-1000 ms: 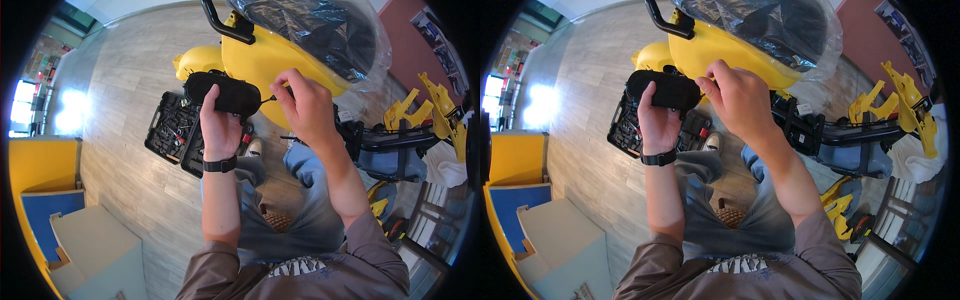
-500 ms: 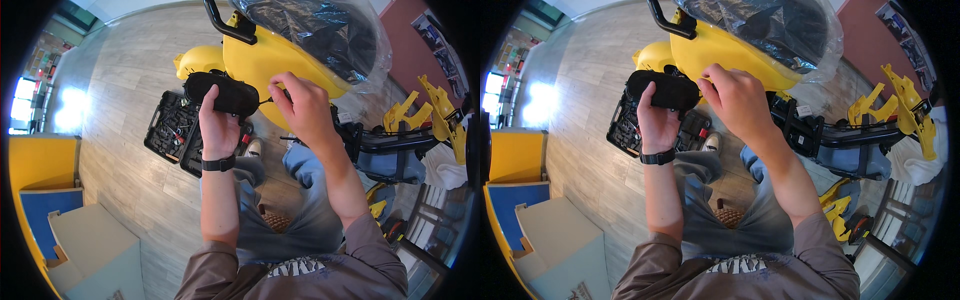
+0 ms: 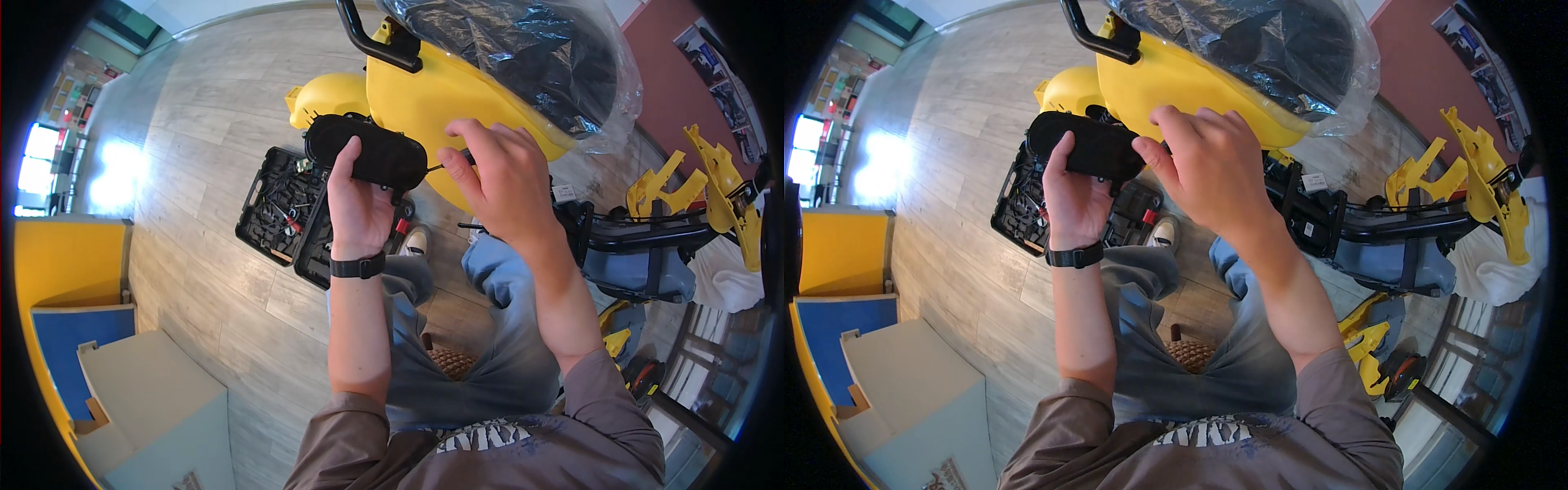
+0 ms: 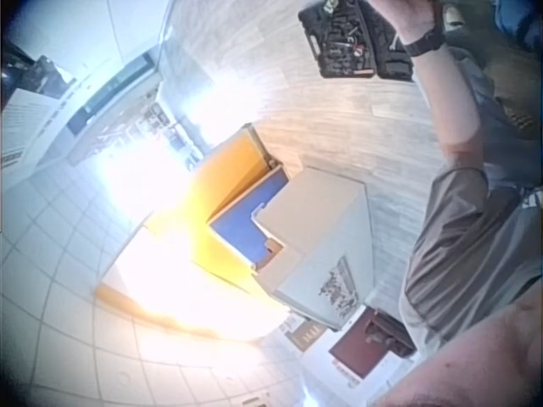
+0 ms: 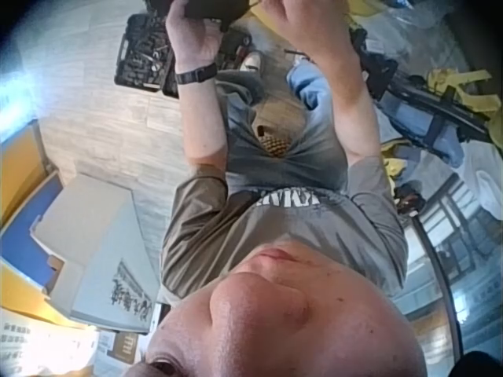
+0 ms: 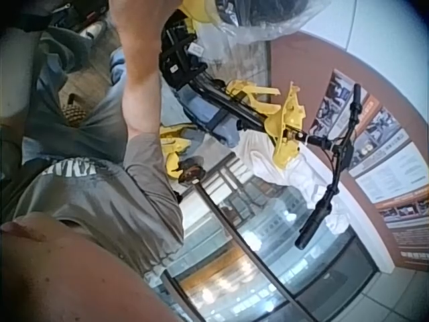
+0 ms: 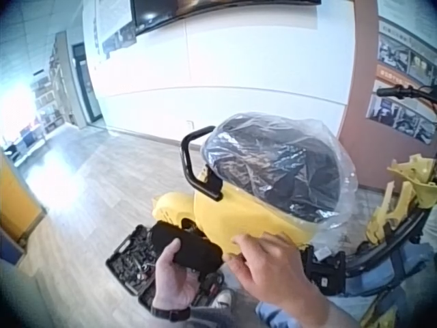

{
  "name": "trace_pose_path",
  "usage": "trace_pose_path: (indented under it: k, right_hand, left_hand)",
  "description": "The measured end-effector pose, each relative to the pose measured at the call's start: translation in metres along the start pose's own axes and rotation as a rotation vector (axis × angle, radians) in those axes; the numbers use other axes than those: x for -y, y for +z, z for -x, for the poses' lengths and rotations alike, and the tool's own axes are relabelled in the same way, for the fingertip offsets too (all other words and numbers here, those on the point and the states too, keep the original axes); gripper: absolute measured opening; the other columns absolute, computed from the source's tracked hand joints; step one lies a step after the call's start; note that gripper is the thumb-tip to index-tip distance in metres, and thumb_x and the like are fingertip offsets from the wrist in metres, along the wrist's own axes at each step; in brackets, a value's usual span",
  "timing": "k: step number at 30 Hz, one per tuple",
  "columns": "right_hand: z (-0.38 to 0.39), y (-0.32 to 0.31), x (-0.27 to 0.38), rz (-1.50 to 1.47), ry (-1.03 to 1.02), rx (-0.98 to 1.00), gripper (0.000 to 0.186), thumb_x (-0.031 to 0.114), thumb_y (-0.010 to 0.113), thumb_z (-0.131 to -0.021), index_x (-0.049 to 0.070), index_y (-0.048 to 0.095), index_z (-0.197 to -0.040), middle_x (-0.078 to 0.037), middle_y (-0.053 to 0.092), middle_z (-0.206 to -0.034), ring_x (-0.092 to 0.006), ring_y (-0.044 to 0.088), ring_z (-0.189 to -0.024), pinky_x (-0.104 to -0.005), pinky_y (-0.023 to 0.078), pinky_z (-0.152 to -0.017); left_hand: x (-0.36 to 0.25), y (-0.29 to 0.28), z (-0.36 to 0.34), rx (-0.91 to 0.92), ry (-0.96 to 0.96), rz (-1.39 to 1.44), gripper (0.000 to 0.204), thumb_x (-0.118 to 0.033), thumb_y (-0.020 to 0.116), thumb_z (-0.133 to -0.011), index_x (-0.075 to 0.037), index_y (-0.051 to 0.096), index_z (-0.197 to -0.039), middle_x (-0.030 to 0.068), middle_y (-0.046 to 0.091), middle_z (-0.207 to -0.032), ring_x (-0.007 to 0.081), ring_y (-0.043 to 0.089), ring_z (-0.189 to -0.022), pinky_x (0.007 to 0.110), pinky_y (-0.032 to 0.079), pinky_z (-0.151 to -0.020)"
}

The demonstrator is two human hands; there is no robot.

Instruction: Working on the plastic fairing and body panels of a yellow scooter using an electric drill and manual screwdriver.

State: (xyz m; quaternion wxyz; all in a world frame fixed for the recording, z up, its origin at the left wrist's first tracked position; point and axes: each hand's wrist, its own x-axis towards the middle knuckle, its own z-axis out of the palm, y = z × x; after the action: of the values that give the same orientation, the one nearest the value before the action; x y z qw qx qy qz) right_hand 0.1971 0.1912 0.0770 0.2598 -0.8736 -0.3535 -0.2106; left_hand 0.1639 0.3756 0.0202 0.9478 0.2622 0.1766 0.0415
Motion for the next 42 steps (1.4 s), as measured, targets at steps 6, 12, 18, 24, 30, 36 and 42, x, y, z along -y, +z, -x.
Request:
trace_pose_path:
  k: [6, 12, 18, 24, 30, 36, 42]
  right_hand:
    - [0.000, 0.008, -0.003, -0.065, 0.016, -0.080, 0.020, 0.011, 0.064, -0.090, 0.006, 0.059, -0.109, -0.009, 0.062, -0.068, -0.0285, 0.061, -0.064, -0.0402, 0.046, -0.065]
    - [0.002, 0.010, -0.005, -0.086, -0.016, -0.068, 0.023, 0.010, 0.063, -0.090, 0.004, 0.057, -0.111, -0.011, 0.063, -0.075, -0.0288, 0.062, -0.072, -0.0410, 0.047, -0.066]
    - [0.002, 0.003, -0.001, 0.007, 0.003, 0.007, 0.024, 0.010, 0.063, -0.090, 0.005, 0.056, -0.112, -0.009, 0.061, -0.070, -0.0290, 0.062, -0.068, -0.0413, 0.046, -0.065]
    - [0.000, 0.008, 0.003, -0.081, 0.080, -0.077, 0.018, 0.015, 0.063, -0.091, 0.005, 0.058, -0.105, -0.009, 0.063, -0.071, -0.0295, 0.062, -0.069, -0.0408, 0.046, -0.066]
    - [0.002, 0.010, -0.008, -0.138, 0.008, -0.139, 0.012, 0.014, 0.060, -0.092, 0.005, 0.060, -0.100, -0.010, 0.064, -0.075, -0.0311, 0.063, -0.073, -0.0414, 0.048, -0.070]
    - [0.002, 0.001, 0.002, -0.154, 0.205, 0.024, 0.013, 0.012, 0.060, -0.088, 0.005, 0.059, -0.099, -0.012, 0.064, -0.082, -0.0316, 0.063, -0.076, -0.0422, 0.048, -0.069]
    - [0.004, 0.018, -0.005, -0.199, 0.058, -0.240, 0.014, 0.013, 0.061, -0.090, 0.007, 0.058, -0.102, -0.010, 0.061, -0.077, -0.0310, 0.061, -0.072, -0.0430, 0.048, -0.068]
  left_hand:
    - [0.003, 0.004, 0.002, -0.018, 0.014, -0.015, 0.039, -0.029, 0.052, -0.098, -0.003, 0.054, -0.128, 0.0126, 0.065, -0.121, 0.0268, 0.062, -0.114, 0.043, 0.048, -0.101]
    - [-0.004, -0.004, -0.001, 0.009, -0.008, 0.026, 0.040, -0.029, 0.052, -0.098, -0.003, 0.054, -0.128, 0.0129, 0.064, -0.123, 0.0272, 0.062, -0.114, 0.043, 0.049, -0.101]
    - [-0.005, -0.001, 0.000, 0.013, 0.013, 0.008, 0.042, -0.030, 0.053, -0.098, -0.003, 0.053, -0.130, 0.0135, 0.064, -0.123, 0.0280, 0.062, -0.115, 0.044, 0.048, -0.101]
    - [-0.004, -0.002, -0.001, 0.015, 0.012, -0.009, 0.043, -0.029, 0.052, -0.098, -0.002, 0.051, -0.131, 0.0144, 0.064, -0.124, 0.0282, 0.062, -0.114, 0.045, 0.049, -0.101]
    - [-0.004, -0.003, -0.002, 0.008, 0.010, -0.008, 0.043, -0.030, 0.052, -0.098, -0.002, 0.051, -0.131, 0.0147, 0.064, -0.124, 0.0288, 0.062, -0.115, 0.044, 0.050, -0.100]
    - [-0.006, -0.003, 0.000, 0.017, -0.017, 0.001, 0.044, -0.031, 0.051, -0.098, -0.002, 0.051, -0.131, 0.0150, 0.064, -0.125, 0.0289, 0.063, -0.114, 0.045, 0.050, -0.100]
    - [-0.004, -0.003, -0.002, 0.025, -0.020, 0.007, 0.044, -0.031, 0.051, -0.098, -0.003, 0.051, -0.132, 0.0149, 0.064, -0.124, 0.0286, 0.063, -0.113, 0.046, 0.051, -0.097]
